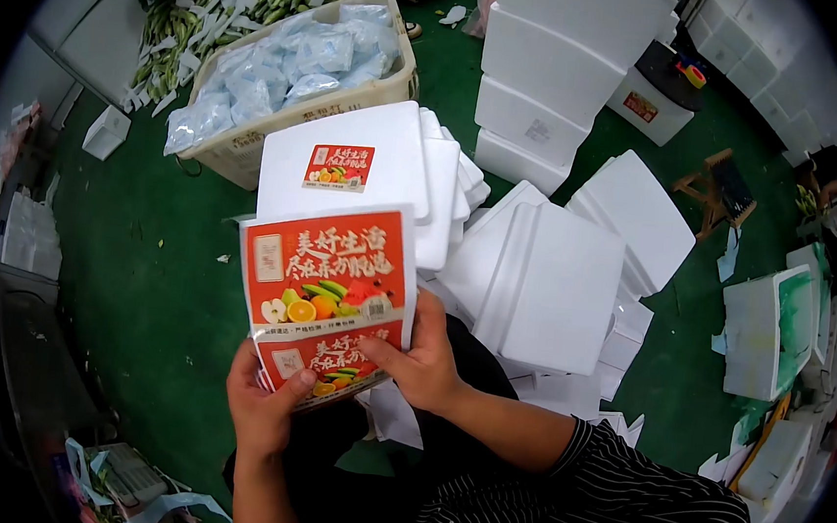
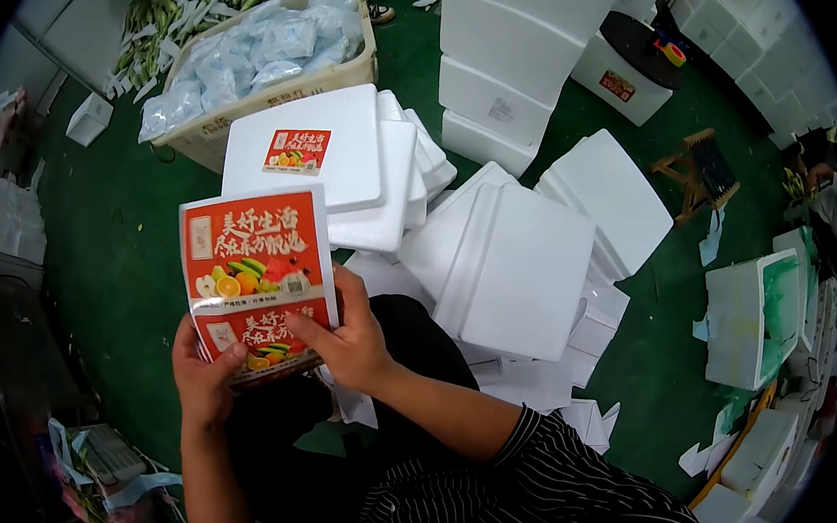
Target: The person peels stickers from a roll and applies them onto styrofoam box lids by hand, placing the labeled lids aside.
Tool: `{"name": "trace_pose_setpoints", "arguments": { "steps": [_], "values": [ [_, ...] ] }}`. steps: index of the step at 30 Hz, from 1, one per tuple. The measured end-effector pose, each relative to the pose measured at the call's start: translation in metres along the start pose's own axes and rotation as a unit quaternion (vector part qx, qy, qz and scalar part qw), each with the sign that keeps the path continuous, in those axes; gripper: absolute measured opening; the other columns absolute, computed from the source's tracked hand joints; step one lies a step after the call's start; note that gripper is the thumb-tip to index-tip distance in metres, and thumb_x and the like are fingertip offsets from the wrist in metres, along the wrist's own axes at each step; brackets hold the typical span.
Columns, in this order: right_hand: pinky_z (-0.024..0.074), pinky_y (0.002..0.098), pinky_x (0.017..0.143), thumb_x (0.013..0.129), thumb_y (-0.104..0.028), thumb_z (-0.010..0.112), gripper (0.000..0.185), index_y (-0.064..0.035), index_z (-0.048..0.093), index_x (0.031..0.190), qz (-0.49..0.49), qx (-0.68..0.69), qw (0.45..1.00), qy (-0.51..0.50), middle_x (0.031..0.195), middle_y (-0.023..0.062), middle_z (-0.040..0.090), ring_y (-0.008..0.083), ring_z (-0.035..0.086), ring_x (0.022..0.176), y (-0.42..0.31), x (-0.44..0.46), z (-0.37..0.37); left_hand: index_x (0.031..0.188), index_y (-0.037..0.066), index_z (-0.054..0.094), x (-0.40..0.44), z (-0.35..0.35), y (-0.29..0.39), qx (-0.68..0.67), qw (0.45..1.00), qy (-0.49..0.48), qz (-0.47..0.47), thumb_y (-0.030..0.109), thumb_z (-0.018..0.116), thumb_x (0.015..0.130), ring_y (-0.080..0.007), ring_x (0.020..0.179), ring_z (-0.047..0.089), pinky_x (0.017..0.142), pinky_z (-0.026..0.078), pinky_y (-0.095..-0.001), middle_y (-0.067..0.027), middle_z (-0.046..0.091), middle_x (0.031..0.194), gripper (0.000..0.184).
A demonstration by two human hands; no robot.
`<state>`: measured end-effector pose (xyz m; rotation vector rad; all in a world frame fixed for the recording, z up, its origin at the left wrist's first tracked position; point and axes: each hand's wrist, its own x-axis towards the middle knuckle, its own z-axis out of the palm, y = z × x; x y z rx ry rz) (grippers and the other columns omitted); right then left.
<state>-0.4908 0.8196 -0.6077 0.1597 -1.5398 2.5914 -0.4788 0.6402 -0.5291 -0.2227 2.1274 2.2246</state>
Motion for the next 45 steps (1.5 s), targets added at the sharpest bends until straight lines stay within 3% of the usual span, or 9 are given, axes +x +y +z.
{"name": "trace_pose_setpoints", "arguments": {
  "steps": [4,5,8,18,27,30,33,37,45],
  "values": [
    [0.0420,0.0411,0.104,0.085,-0.015,0.078,0.061,-0.0112,0.045,0.137,-0.261,-0.382,0.882,0.092,0.128,0.0100,0.054,0.0257,0.058,0.114,-0.037,0.018,-0.004,0.111,-0.005,0.064,-0.008,0.012,-0.001,0.116,0.993,0.003,0.029,0.000,0.076,0.083,-0.0139,0.090,0.066,0.083,0.054,-0.0291,-0.0092,0.070,0.101,0.031],
    [0.0425,0.0413,0.102,0.084,-0.019,0.078,0.052,-0.0109,0.051,0.129,-0.261,-0.386,0.884,-0.010,0.124,0.0086,0.057,0.0268,0.058,0.112,-0.049,0.024,-0.001,0.110,-0.005,0.066,-0.009,0.013,-0.004,0.150,0.988,-0.008,0.038,0.000,0.076,0.084,-0.0128,0.087,0.066,0.080,0.054,-0.0276,-0.0090,0.071,0.100,0.028],
    [0.0464,0.0417,0.093,0.082,-0.032,0.075,0.027,-0.0098,0.069,0.095,-0.245,-0.392,0.863,-0.201,0.105,0.0037,0.066,0.0290,0.061,0.104,-0.061,0.027,0.012,0.101,-0.005,0.066,-0.015,0.012,-0.012,0.256,0.962,-0.048,0.080,-0.001,0.075,0.082,-0.0087,0.075,0.060,0.067,0.051,-0.0257,-0.0066,0.067,0.087,0.022],
    [0.0510,0.0378,0.085,0.089,-0.020,0.069,0.018,-0.0037,0.073,0.093,0.005,-0.256,0.919,-0.300,0.104,0.0119,0.070,0.0296,0.067,0.096,-0.057,0.037,-0.016,0.095,-0.003,0.063,-0.013,0.015,-0.014,0.270,0.952,-0.130,0.065,-0.002,0.074,0.079,-0.0091,0.067,0.056,0.061,0.048,-0.0253,-0.0057,0.063,0.078,0.020],
    [0.0500,0.0307,0.079,0.093,-0.022,0.068,0.020,-0.0015,0.071,0.095,0.131,-0.158,0.948,-0.242,0.096,0.0086,0.069,0.0182,0.064,0.085,-0.039,0.027,-0.023,0.105,-0.004,0.064,-0.013,0.019,-0.010,0.236,0.957,-0.169,-0.029,-0.004,0.073,0.082,-0.0095,0.080,0.062,0.071,0.052,-0.0256,-0.0063,0.068,0.092,0.025],
    [0.0494,0.0287,0.078,0.095,-0.023,0.067,0.022,-0.0018,0.071,0.097,0.290,-0.063,0.940,-0.169,0.092,0.0061,0.068,0.0126,0.062,0.086,-0.045,0.028,-0.031,0.107,-0.004,0.064,-0.016,0.021,-0.008,0.217,0.960,-0.165,-0.068,-0.005,0.073,0.082,-0.0095,0.083,0.062,0.073,0.053,-0.0260,-0.0066,0.069,0.095,0.027],
    [0.0489,0.0266,0.077,0.096,-0.025,0.067,0.022,-0.0028,0.069,0.098,0.274,-0.054,0.954,-0.111,0.090,0.0044,0.066,0.0089,0.061,0.086,-0.043,0.028,-0.046,0.108,-0.004,0.063,-0.018,0.033,-0.009,0.181,0.968,-0.148,-0.090,-0.005,0.073,0.081,-0.0091,0.083,0.062,0.073,0.053,-0.0258,-0.0066,0.068,0.095,0.028],
    [0.0493,0.0343,0.087,0.090,-0.030,0.070,0.026,-0.0061,0.067,0.100,-0.032,-0.318,0.927,-0.195,0.096,0.0064,0.066,0.0228,0.063,0.093,-0.061,0.009,-0.040,0.107,-0.004,0.062,-0.015,0.032,-0.013,0.256,0.950,-0.177,-0.029,-0.006,0.072,0.080,-0.0089,0.082,0.061,0.074,0.052,-0.0249,-0.0059,0.068,0.094,0.029],
    [0.0500,0.0353,0.083,0.088,-0.027,0.071,0.025,-0.0032,0.073,0.092,0.076,-0.196,0.954,-0.212,0.097,0.0091,0.068,0.0261,0.065,0.091,-0.054,0.013,-0.049,0.107,-0.003,0.061,-0.012,0.042,-0.013,0.270,0.941,-0.203,-0.017,-0.004,0.074,0.080,-0.0095,0.083,0.060,0.075,0.051,-0.0260,-0.0073,0.067,0.093,0.030]
  ]
}}
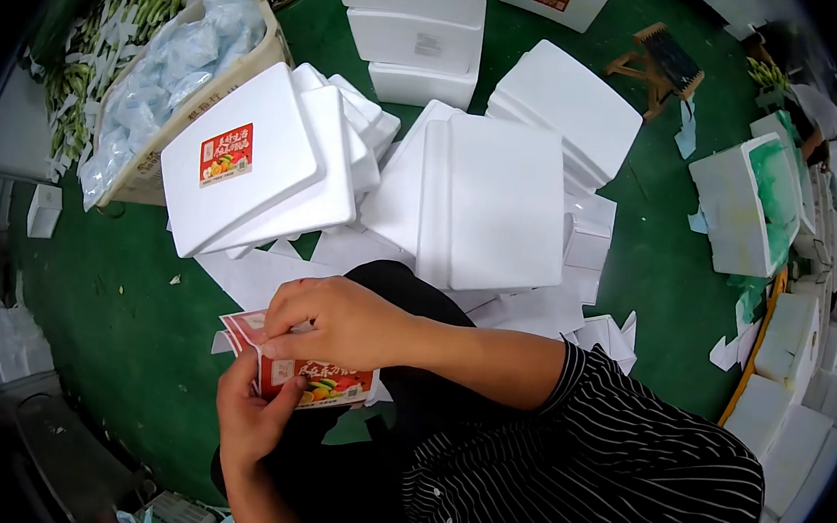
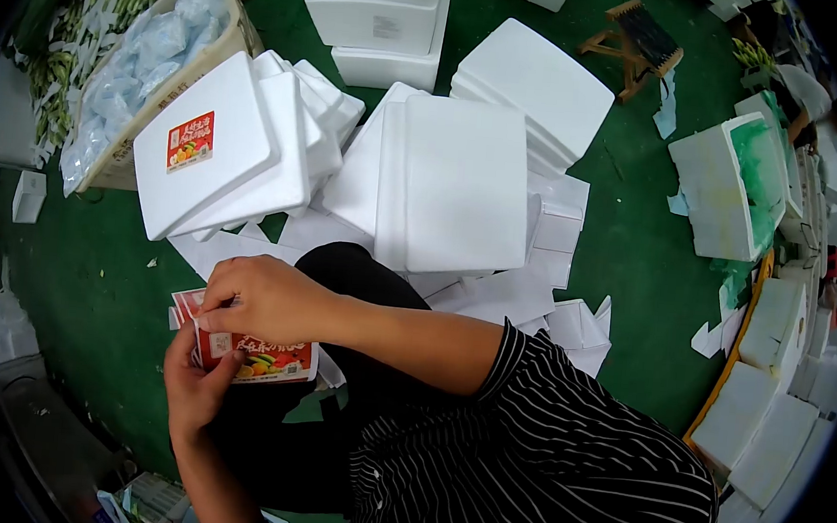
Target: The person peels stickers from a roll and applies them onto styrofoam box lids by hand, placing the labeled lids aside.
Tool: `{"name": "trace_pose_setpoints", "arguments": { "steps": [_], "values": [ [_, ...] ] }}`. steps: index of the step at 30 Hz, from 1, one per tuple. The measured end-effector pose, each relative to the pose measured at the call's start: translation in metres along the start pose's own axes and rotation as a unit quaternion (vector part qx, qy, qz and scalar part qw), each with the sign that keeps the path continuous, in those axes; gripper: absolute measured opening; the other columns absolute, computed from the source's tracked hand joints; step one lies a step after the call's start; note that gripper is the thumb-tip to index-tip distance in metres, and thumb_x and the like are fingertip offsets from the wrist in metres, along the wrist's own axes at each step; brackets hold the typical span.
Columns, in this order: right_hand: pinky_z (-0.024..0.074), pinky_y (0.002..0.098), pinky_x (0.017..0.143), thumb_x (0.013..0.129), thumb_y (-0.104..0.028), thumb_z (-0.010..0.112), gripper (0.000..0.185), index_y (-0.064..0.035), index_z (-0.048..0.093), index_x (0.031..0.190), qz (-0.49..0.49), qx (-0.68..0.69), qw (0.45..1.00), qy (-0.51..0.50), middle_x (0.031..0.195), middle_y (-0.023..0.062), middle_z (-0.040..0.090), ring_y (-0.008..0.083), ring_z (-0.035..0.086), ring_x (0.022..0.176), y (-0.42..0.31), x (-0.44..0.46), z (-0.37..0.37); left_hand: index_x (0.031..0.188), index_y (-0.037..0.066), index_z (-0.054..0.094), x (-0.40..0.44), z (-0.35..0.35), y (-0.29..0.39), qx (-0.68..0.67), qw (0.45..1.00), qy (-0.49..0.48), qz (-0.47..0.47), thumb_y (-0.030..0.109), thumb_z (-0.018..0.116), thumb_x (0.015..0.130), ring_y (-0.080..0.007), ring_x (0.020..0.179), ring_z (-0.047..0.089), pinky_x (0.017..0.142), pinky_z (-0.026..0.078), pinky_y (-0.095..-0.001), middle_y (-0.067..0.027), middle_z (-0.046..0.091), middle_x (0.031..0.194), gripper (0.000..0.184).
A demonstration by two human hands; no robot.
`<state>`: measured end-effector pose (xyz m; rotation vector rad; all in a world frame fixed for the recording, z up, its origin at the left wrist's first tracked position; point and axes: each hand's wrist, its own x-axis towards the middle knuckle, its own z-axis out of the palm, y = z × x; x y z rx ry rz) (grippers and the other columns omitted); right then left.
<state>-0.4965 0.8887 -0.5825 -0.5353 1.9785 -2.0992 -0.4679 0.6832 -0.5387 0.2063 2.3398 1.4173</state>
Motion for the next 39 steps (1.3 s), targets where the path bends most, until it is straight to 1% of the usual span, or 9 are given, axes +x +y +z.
{"name": "trace_pose_setpoints", "arguments": {
  "steps": [4,9,14,16,18,23,31,37,39],
  "values": [
    [0.0510,0.0341,0.081,0.091,-0.024,0.070,0.020,-0.0043,0.071,0.096,0.084,0.182,0.978,0.049,0.097,0.0066,0.069,0.0229,0.065,0.090,0.014,-0.004,-0.001,0.114,-0.005,0.060,-0.002,-0.001,-0.003,-0.061,0.998,-0.007,-0.023,-0.006,0.073,0.079,-0.0117,0.088,0.063,0.080,0.052,-0.0275,-0.0080,0.068,0.098,0.037],
    [0.0513,0.0410,0.086,0.094,-0.022,0.066,0.019,-0.0130,0.063,0.110,0.159,0.608,0.709,0.321,0.103,0.0033,0.063,0.0198,0.060,0.095,0.065,-0.037,-0.091,0.130,-0.006,0.050,0.001,-0.021,-0.015,-0.114,0.990,0.026,-0.083,-0.009,0.068,0.078,-0.0188,0.096,0.067,0.088,0.054,-0.0322,-0.0141,0.068,0.110,0.055],
    [0.0470,0.0336,0.096,0.101,-0.008,0.053,0.004,-0.0088,0.054,0.106,-0.327,0.042,0.818,0.472,0.120,0.0086,0.063,0.0184,0.060,0.106,-0.009,-0.094,-0.257,0.134,-0.007,0.046,-0.005,-0.043,-0.038,-0.149,0.981,0.105,-0.059,-0.004,0.069,0.079,-0.0220,0.096,0.067,0.089,0.054,-0.0348,-0.0173,0.066,0.114,0.060],
    [0.0436,0.0358,0.105,0.102,-0.009,0.052,0.014,-0.0058,0.055,0.115,-0.295,-0.317,0.825,0.365,0.134,0.0146,0.059,0.0248,0.058,0.120,0.013,-0.137,-0.275,0.135,-0.007,0.045,-0.008,-0.053,-0.054,-0.153,0.981,0.113,-0.048,-0.005,0.069,0.079,-0.0226,0.096,0.067,0.088,0.054,-0.0350,-0.0180,0.066,0.114,0.060],
    [0.0342,0.0443,0.116,0.102,-0.013,0.051,0.030,-0.0076,0.053,0.131,0.131,-0.603,0.775,0.133,0.143,0.0147,0.053,0.0301,0.048,0.136,0.044,-0.165,-0.270,0.135,-0.006,0.045,-0.007,-0.054,-0.061,-0.133,0.981,0.127,-0.056,-0.004,0.069,0.079,-0.0229,0.096,0.068,0.087,0.055,-0.0346,-0.0178,0.066,0.115,0.061],
    [0.0133,0.0573,0.122,0.102,-0.045,0.047,0.050,-0.0199,0.048,0.146,0.146,-0.615,0.773,-0.045,0.155,0.0010,0.041,0.0206,0.029,0.148,0.183,-0.222,-0.253,0.135,-0.006,0.046,-0.004,-0.037,-0.056,-0.125,0.983,0.119,-0.062,-0.003,0.071,0.077,-0.0225,0.099,0.068,0.090,0.054,-0.0354,-0.0170,0.066,0.115,0.063],
    [0.0054,0.0616,0.120,0.090,-0.063,0.052,0.078,-0.0195,0.038,0.154,0.204,-0.623,0.741,0.143,0.168,-0.0002,0.011,0.0256,0.006,0.154,0.230,-0.150,-0.273,0.135,-0.006,0.046,0.010,-0.009,-0.025,-0.131,0.986,0.084,-0.058,-0.003,0.072,0.076,-0.0230,0.101,0.067,0.093,0.052,-0.0348,-0.0172,0.066,0.116,0.065],
    [0.0262,0.0463,0.118,0.079,-0.044,0.079,0.094,0.0034,0.036,0.148,0.277,-0.385,0.629,0.615,0.153,0.0265,0.037,0.0377,0.034,0.143,0.242,-0.182,-0.282,0.134,-0.006,0.046,0.009,-0.019,-0.011,-0.161,0.982,0.073,-0.063,-0.006,0.074,0.075,-0.0225,0.106,0.065,0.096,0.052,-0.0369,-0.0162,0.065,0.117,0.065],
    [0.0467,0.0385,0.101,0.079,-0.048,0.080,0.096,0.0098,0.038,0.144,0.388,-0.121,0.736,0.541,0.138,0.0261,0.054,0.0348,0.055,0.125,0.280,-0.228,-0.289,0.128,-0.006,0.051,0.007,-0.019,-0.005,-0.183,0.977,0.094,-0.049,-0.009,0.074,0.075,-0.0199,0.097,0.068,0.091,0.054,-0.0345,-0.0147,0.068,0.111,0.057]
  ]
}}
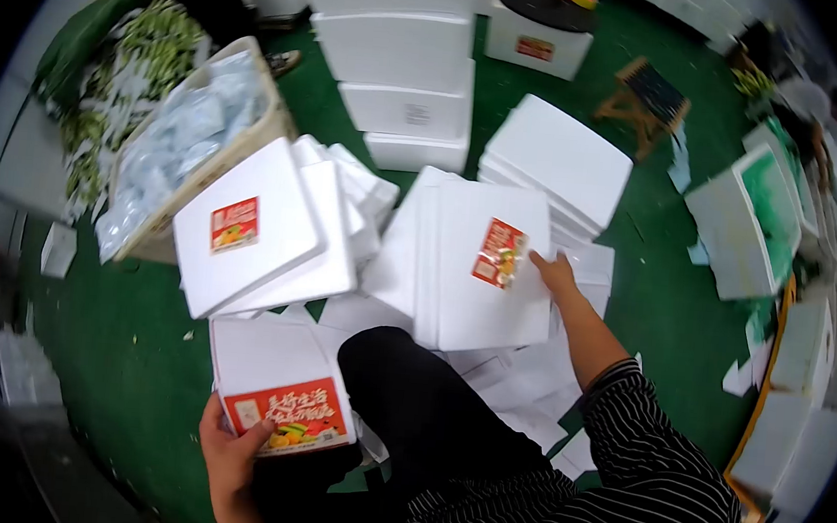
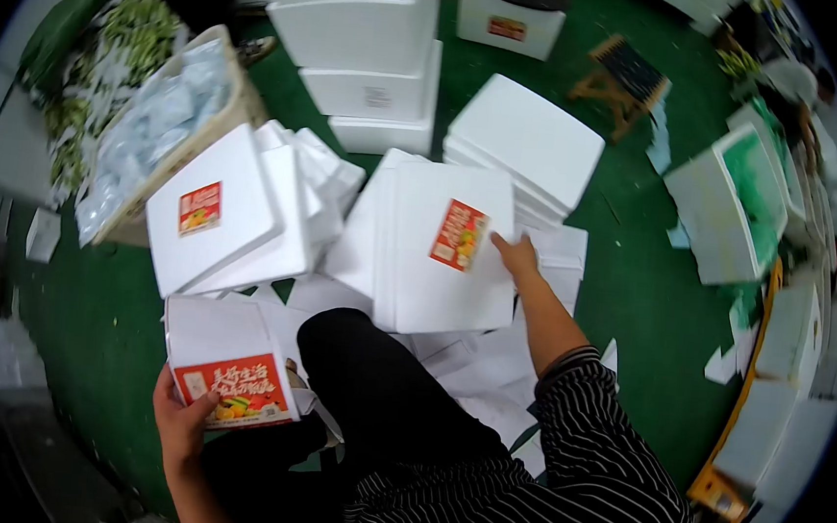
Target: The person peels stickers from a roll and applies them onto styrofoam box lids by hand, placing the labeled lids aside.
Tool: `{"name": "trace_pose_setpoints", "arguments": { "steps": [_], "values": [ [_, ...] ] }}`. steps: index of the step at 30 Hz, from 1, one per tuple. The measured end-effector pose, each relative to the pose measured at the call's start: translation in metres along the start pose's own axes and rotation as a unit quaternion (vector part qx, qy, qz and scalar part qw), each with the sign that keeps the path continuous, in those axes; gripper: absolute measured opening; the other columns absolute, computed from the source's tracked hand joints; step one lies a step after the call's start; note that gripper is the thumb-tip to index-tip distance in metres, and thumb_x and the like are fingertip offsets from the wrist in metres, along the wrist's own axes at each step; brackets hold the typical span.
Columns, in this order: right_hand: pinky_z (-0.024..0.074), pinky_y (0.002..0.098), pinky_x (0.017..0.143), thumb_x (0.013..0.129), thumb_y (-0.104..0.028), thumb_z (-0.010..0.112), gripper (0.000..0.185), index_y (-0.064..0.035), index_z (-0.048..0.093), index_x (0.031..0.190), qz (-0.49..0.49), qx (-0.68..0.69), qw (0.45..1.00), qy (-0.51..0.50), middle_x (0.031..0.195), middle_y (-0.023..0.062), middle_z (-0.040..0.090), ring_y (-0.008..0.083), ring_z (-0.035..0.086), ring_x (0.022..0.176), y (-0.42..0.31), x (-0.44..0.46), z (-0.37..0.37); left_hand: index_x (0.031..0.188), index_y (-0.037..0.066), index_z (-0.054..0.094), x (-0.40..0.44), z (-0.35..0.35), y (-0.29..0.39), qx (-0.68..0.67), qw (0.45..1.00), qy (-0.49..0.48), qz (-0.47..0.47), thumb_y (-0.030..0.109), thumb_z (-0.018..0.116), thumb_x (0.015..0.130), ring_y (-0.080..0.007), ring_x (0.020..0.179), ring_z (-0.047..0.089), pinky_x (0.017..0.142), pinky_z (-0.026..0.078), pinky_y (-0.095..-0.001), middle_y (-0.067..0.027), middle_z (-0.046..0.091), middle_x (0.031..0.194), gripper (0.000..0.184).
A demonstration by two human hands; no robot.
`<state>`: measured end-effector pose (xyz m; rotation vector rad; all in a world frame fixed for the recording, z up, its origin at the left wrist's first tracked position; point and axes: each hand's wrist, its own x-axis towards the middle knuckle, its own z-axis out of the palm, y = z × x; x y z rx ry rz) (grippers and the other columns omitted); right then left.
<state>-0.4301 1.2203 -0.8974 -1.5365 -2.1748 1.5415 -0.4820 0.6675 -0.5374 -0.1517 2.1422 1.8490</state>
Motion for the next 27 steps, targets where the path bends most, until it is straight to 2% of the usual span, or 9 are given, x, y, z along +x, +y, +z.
{"name": "trace_pose_setpoints", "arguments": {
  "steps": [1,3,7,9,15,19,22,25,27],
  "values": [
    [0.0512,0.0381,0.093,0.077,-0.048,0.080,0.090,0.0090,0.046,0.139,0.018,-0.029,0.997,-0.072,0.123,0.0249,0.065,0.0336,0.066,0.108,0.017,0.007,-0.010,0.127,-0.006,0.052,0.000,-0.002,0.003,0.001,1.000,-0.004,-0.007,-0.010,0.074,0.075,-0.0196,0.095,0.068,0.089,0.055,-0.0337,-0.0142,0.069,0.110,0.055],
    [0.0514,0.0376,0.089,0.079,-0.041,0.082,0.075,0.0060,0.053,0.130,-0.036,-0.076,0.995,0.055,0.117,0.0215,0.066,0.0296,0.066,0.103,0.002,-0.022,-0.015,0.124,-0.006,0.054,0.001,-0.001,0.009,0.000,1.000,0.000,0.001,-0.010,0.074,0.075,-0.0188,0.095,0.068,0.088,0.055,-0.0332,-0.0138,0.069,0.109,0.053],
    [0.0530,0.0325,0.081,0.089,-0.024,0.076,0.047,-0.0009,0.051,0.122,-0.052,0.113,0.992,0.025,0.105,0.0129,0.066,0.0182,0.064,0.096,-0.058,-0.056,-0.032,0.122,-0.006,0.057,0.001,-0.012,0.010,-0.013,1.000,-0.027,0.010,-0.010,0.075,0.075,-0.0173,0.096,0.068,0.088,0.055,-0.0330,-0.0131,0.069,0.109,0.050],
    [0.0545,0.0347,0.088,0.095,-0.017,0.068,0.043,-0.0013,0.047,0.129,-0.059,0.352,0.933,-0.053,0.110,0.0129,0.066,0.0207,0.065,0.099,-0.112,-0.093,-0.045,0.119,-0.007,0.060,-0.001,-0.021,0.012,-0.027,0.998,-0.057,0.010,-0.009,0.076,0.075,-0.0167,0.096,0.068,0.088,0.056,-0.0329,-0.0134,0.071,0.108,0.047],
    [0.0440,0.0416,0.109,0.099,-0.020,0.061,0.029,-0.0040,0.055,0.123,-0.095,0.590,0.767,-0.234,0.124,0.0085,0.062,0.0219,0.057,0.120,-0.212,-0.146,0.064,0.108,-0.008,0.068,-0.017,-0.051,0.013,0.018,0.971,-0.235,-0.029,-0.006,0.079,0.076,-0.0154,0.093,0.069,0.083,0.056,-0.0318,-0.0127,0.073,0.102,0.034],
    [0.0454,0.0393,0.094,0.097,-0.026,0.068,0.039,-0.0091,0.046,0.125,0.008,0.507,0.796,-0.331,0.110,0.0044,0.057,0.0197,0.055,0.104,-0.238,-0.207,0.207,0.105,-0.007,0.070,-0.016,-0.037,0.010,0.028,0.974,-0.222,-0.043,-0.004,0.078,0.079,-0.0133,0.089,0.068,0.080,0.055,-0.0292,-0.0118,0.074,0.099,0.028],
    [0.0388,0.0436,0.103,0.102,-0.045,0.054,0.052,-0.0078,0.044,0.137,0.020,0.311,0.867,-0.390,0.132,0.0090,0.052,0.0232,0.047,0.128,-0.242,-0.288,0.183,0.105,-0.006,0.070,-0.013,-0.032,0.009,0.027,0.992,-0.114,-0.049,-0.003,0.076,0.082,-0.0139,0.087,0.068,0.079,0.056,-0.0298,-0.0122,0.074,0.098,0.024],
    [0.0425,0.0404,0.103,0.107,-0.036,0.042,0.045,-0.0018,0.043,0.136,-0.018,0.364,0.749,-0.554,0.131,0.0133,0.055,0.0239,0.052,0.125,-0.210,-0.322,0.138,0.105,-0.006,0.070,-0.003,-0.028,0.011,-0.025,0.999,0.012,-0.042,-0.001,0.074,0.085,-0.0142,0.085,0.069,0.078,0.056,-0.0298,-0.0125,0.074,0.097,0.021],
    [0.0495,0.0314,0.088,0.101,-0.025,0.061,0.034,-0.0034,0.050,0.125,-0.121,0.349,0.740,-0.562,0.111,0.0084,0.062,0.0143,0.059,0.107,-0.226,-0.372,0.113,0.105,-0.006,0.069,0.000,-0.024,0.016,-0.023,0.997,0.052,-0.060,0.001,0.073,0.086,-0.0151,0.083,0.069,0.077,0.057,-0.0302,-0.0129,0.074,0.096,0.020]
  ]
}}
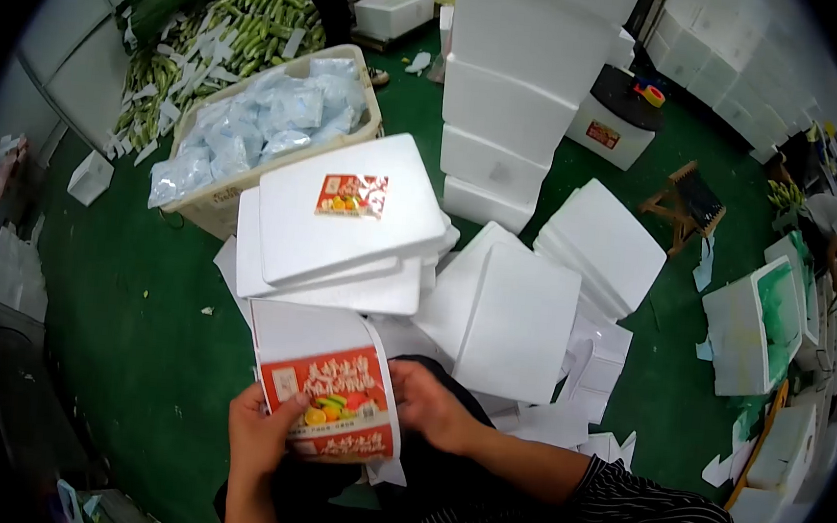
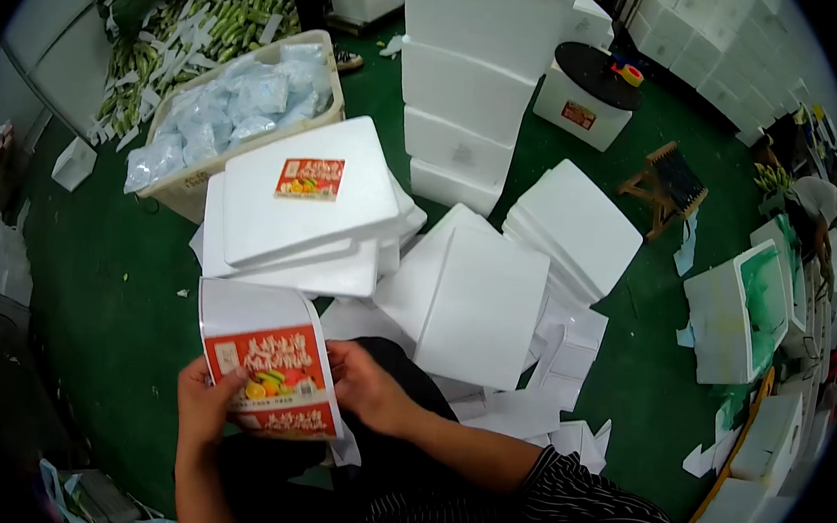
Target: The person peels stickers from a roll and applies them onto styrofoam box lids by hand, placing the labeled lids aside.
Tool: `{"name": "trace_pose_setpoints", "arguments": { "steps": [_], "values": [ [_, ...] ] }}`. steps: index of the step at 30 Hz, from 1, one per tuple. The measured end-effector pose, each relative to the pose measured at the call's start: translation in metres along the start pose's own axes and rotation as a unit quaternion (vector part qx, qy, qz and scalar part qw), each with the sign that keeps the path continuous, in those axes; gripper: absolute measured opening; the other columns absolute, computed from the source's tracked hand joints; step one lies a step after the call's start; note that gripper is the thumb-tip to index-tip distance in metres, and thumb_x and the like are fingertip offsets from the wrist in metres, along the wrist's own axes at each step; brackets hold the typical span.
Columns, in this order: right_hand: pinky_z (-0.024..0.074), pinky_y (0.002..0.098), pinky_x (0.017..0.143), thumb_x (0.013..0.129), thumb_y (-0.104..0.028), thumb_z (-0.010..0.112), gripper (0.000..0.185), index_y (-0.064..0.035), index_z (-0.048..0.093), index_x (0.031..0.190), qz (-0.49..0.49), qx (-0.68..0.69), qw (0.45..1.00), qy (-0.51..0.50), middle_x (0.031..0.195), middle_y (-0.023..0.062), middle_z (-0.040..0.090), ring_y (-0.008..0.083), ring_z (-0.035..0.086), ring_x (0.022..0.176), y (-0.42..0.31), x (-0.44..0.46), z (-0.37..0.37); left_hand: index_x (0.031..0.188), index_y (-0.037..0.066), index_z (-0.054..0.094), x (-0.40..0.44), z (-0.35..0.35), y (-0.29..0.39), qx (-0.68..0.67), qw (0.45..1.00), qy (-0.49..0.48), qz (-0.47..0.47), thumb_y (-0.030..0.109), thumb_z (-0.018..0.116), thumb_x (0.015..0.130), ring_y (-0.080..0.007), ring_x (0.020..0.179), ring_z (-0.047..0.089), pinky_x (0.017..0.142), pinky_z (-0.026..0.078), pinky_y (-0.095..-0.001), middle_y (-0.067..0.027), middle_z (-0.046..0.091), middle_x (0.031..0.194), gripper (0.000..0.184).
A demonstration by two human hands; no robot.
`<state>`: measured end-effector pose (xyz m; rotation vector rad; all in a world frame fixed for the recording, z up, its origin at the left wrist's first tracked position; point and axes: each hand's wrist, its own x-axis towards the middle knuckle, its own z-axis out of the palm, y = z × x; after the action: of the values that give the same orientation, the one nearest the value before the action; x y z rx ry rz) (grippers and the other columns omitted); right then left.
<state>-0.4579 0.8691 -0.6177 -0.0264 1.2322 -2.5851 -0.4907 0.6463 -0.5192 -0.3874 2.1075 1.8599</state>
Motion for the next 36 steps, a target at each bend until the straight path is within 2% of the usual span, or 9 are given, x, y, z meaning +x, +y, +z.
{"name": "trace_pose_setpoints", "arguments": {
  "steps": [2,6,8,9,12,17,30,33,36],
  "values": [
    [0.0522,0.0302,0.088,0.097,-0.014,0.065,0.029,-0.0005,0.051,0.119,0.036,-0.119,0.992,0.029,0.108,0.0095,0.065,0.0130,0.062,0.100,0.012,-0.007,0.004,0.104,-0.006,0.070,0.003,0.002,0.002,-0.015,0.999,0.007,-0.030,0.002,0.074,0.086,-0.0156,0.084,0.069,0.078,0.057,-0.0305,-0.0130,0.074,0.096,0.021],
    [0.0537,0.0280,0.086,0.098,-0.014,0.065,0.030,0.0004,0.049,0.118,0.009,0.023,0.980,0.196,0.104,0.0076,0.064,0.0114,0.063,0.096,0.008,0.024,0.015,0.112,-0.006,0.066,0.000,0.014,-0.003,-0.002,0.993,-0.097,0.068,0.001,0.078,0.081,-0.0159,0.088,0.069,0.081,0.057,-0.0311,-0.0122,0.073,0.102,0.034],
    [0.0506,0.0324,0.093,0.096,-0.016,0.067,0.039,0.0002,0.046,0.125,-0.048,0.026,0.984,0.169,0.113,0.0098,0.060,0.0143,0.057,0.108,0.007,0.035,0.011,0.115,-0.006,0.064,0.000,0.015,-0.007,0.037,0.994,-0.079,0.061,0.000,0.079,0.080,-0.0157,0.089,0.069,0.081,0.057,-0.0311,-0.0113,0.072,0.103,0.038],
    [0.0485,0.0346,0.095,0.093,-0.016,0.070,0.050,-0.0021,0.043,0.132,-0.107,-0.221,0.942,0.231,0.122,0.0106,0.054,0.0188,0.053,0.113,0.008,0.035,0.008,0.114,-0.006,0.064,0.000,0.014,-0.008,0.040,0.995,-0.071,0.049,0.000,0.079,0.080,-0.0155,0.089,0.069,0.082,0.057,-0.0308,-0.0110,0.072,0.102,0.038],
    [0.0471,0.0379,0.095,0.087,-0.024,0.078,0.061,-0.0043,0.044,0.134,-0.378,-0.506,0.756,0.173,0.126,0.0115,0.050,0.0240,0.051,0.115,-0.036,0.033,0.005,0.110,-0.004,0.066,0.008,0.014,-0.016,0.076,0.992,-0.052,0.082,0.001,0.078,0.082,-0.0114,0.085,0.067,0.078,0.055,-0.0279,-0.0084,0.073,0.100,0.031],
    [0.0481,0.0391,0.088,0.080,-0.024,0.075,0.020,-0.0085,0.071,0.091,-0.344,-0.509,0.788,-0.047,0.101,0.0042,0.067,0.0262,0.062,0.096,-0.047,0.048,0.039,0.107,-0.002,0.067,0.007,0.020,-0.023,0.190,0.965,-0.083,0.163,0.001,0.074,0.082,-0.0108,0.077,0.065,0.070,0.053,-0.0269,-0.0075,0.072,0.093,0.026],
    [0.0493,0.0396,0.087,0.087,-0.025,0.071,0.021,-0.0062,0.071,0.095,-0.090,-0.417,0.901,-0.084,0.101,0.0093,0.070,0.0317,0.064,0.097,-0.049,0.052,0.021,0.108,-0.003,0.063,0.004,0.027,-0.018,0.224,0.960,-0.124,0.112,-0.002,0.074,0.081,-0.0153,0.081,0.067,0.070,0.056,-0.0288,-0.0112,0.069,0.092,0.029],
    [0.0495,0.0402,0.085,0.087,-0.026,0.071,0.022,-0.0053,0.071,0.095,-0.144,-0.427,0.888,-0.093,0.100,0.0095,0.069,0.0318,0.064,0.095,-0.049,0.045,0.023,0.115,-0.004,0.060,0.008,0.023,-0.019,0.204,0.967,-0.144,0.056,-0.005,0.073,0.081,-0.0130,0.092,0.066,0.081,0.056,-0.0286,-0.0071,0.069,0.099,0.037],
    [0.0496,0.0398,0.084,0.088,-0.025,0.070,0.022,-0.0043,0.071,0.096,-0.163,-0.458,0.870,-0.083,0.099,0.0097,0.068,0.0303,0.064,0.093,-0.043,0.044,0.017,0.113,-0.003,0.062,0.010,0.028,-0.020,0.269,0.943,-0.153,0.121,-0.002,0.074,0.081,-0.0134,0.085,0.067,0.071,0.056,-0.0287,-0.0094,0.069,0.094,0.034]
  ]
}}
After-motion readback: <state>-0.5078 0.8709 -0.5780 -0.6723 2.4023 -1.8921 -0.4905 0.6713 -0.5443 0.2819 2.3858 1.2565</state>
